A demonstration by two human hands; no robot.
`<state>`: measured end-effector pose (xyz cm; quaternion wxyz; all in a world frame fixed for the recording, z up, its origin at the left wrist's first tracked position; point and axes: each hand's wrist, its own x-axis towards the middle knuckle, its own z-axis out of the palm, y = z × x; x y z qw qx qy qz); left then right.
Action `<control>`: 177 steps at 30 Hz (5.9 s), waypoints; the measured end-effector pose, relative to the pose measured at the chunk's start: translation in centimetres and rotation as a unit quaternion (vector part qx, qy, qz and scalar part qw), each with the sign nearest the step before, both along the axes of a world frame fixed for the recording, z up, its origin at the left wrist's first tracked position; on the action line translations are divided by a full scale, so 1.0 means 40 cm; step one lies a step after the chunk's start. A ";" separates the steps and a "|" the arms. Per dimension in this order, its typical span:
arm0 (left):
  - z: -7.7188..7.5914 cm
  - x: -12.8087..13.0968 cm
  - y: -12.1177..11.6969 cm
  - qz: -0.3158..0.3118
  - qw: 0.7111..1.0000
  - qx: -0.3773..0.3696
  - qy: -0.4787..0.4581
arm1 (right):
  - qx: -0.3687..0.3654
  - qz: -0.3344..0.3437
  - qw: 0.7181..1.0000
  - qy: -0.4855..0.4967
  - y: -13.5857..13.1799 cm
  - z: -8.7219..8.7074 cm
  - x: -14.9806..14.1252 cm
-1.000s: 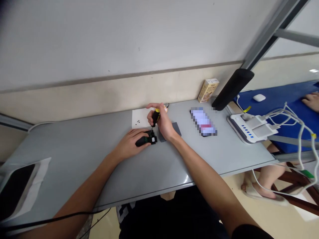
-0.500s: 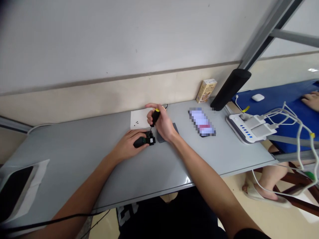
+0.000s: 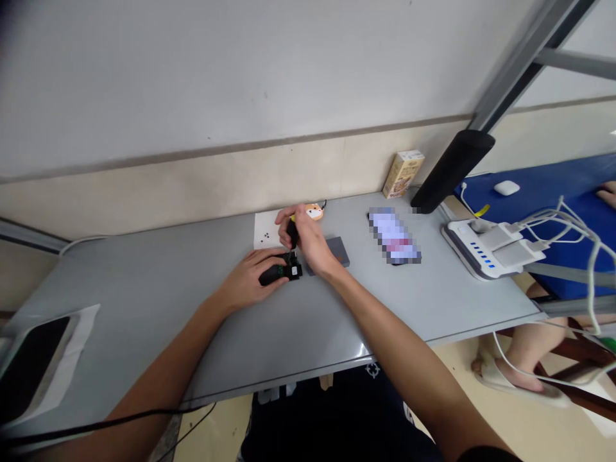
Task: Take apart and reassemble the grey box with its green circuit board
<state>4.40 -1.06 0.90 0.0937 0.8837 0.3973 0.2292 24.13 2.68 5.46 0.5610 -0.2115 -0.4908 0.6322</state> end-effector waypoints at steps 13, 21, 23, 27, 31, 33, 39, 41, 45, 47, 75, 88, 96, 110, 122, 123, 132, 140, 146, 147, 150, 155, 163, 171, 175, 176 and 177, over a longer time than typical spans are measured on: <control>0.005 0.006 0.000 -0.004 0.999 -0.034 -0.024 | -0.035 -0.029 0.999 -0.002 0.009 -0.009 0.003; 0.008 0.005 -0.002 -0.006 0.999 -0.022 -0.029 | -0.078 0.005 0.997 0.030 0.016 0.007 0.024; 0.010 0.004 -0.002 -0.009 1.000 -0.016 -0.025 | -0.068 -0.005 0.997 0.038 0.016 0.002 0.027; 0.008 0.001 0.000 -0.014 1.000 -0.014 -0.016 | -0.061 -0.027 0.998 0.003 0.015 -0.008 0.020; 0.001 -0.001 0.001 -0.017 1.000 -0.007 -0.023 | -0.070 -0.039 0.997 0.013 0.020 -0.006 0.010; 0.000 -0.001 0.001 -0.016 0.999 -0.008 -0.027 | -0.089 -0.009 0.996 0.032 0.027 -0.003 0.013; 0.005 0.000 0.002 -0.016 0.999 -0.028 -0.032 | -0.104 -0.002 0.994 0.028 0.039 -0.008 0.033; 0.006 0.000 0.003 -0.019 0.999 -0.033 -0.038 | -0.097 -0.022 0.995 0.023 0.035 -0.008 0.037; 0.001 -0.003 0.005 -0.020 0.998 -0.037 -0.045 | -0.085 -0.017 0.996 -0.007 0.024 -0.004 0.034; -0.001 -0.004 0.006 -0.021 0.998 -0.037 -0.040 | -0.074 -0.009 0.997 -0.018 0.021 -0.002 0.028; -0.001 -0.009 0.004 -0.018 0.999 -0.019 -0.022 | -0.063 -0.020 0.998 -0.003 0.011 -0.001 0.026; 0.005 -0.009 0.003 -0.025 1.000 -0.014 -0.007 | -0.038 0.000 0.999 0.000 -0.003 0.002 0.005; 0.003 -0.010 0.005 -0.034 0.999 -0.022 -0.014 | -0.015 -0.037 0.998 -0.049 0.006 -0.019 0.014; 0.000 -0.012 0.005 -0.035 0.999 -0.015 0.000 | -0.054 -0.004 0.998 -0.022 0.001 -0.001 0.022; 0.000 -0.013 0.004 -0.032 0.999 -0.007 0.004 | -0.082 0.008 0.996 0.027 0.000 0.006 0.019; 0.000 -0.012 0.004 -0.031 0.999 -0.009 0.006 | -0.083 -0.003 0.996 0.019 -0.002 0.007 0.017; 0.003 -0.008 0.001 -0.017 1.000 -0.015 -0.003 | -0.083 0.009 0.996 0.017 -0.002 0.022 0.014; 0.010 -0.007 0.001 -0.027 0.999 -0.029 -0.002 | -0.046 -0.039 0.998 -0.025 0.012 -0.006 0.027; 0.005 -0.009 0.000 -0.027 1.000 -0.006 0.010 | -0.081 0.016 0.996 0.030 0.013 0.008 0.024; 0.002 -0.010 0.001 -0.027 1.000 0.001 0.013 | -0.084 0.014 0.996 0.032 0.012 0.010 0.025; 0.000 -0.013 0.002 -0.028 0.999 0.009 0.021 | -0.073 -0.009 0.997 0.031 0.009 0.007 0.029; 0.010 -0.014 0.003 -0.035 0.999 -0.010 0.033 | -0.048 -0.052 0.997 -0.041 0.013 -0.017 0.024; 0.017 -0.009 -0.002 -0.031 0.999 0.002 0.030 | 0.096 -0.094 0.974 -0.183 -0.004 0.014 0.039; 0.018 -0.013 0.001 -0.033 0.999 0.006 0.041 | 0.105 -0.224 0.941 -0.229 0.012 -0.006 0.052; 0.023 -0.011 0.000 -0.034 0.999 0.004 0.025 | 0.089 -0.323 0.919 -0.210 0.038 -0.013 0.073; 0.024 -0.011 0.000 -0.030 0.999 0.002 0.019 | 0.092 -0.343 0.909 -0.220 0.043 -0.014 0.079; 0.026 -0.011 -0.001 -0.024 1.000 0.001 0.012 | 0.097 -0.357 0.899 -0.232 0.049 -0.016 0.085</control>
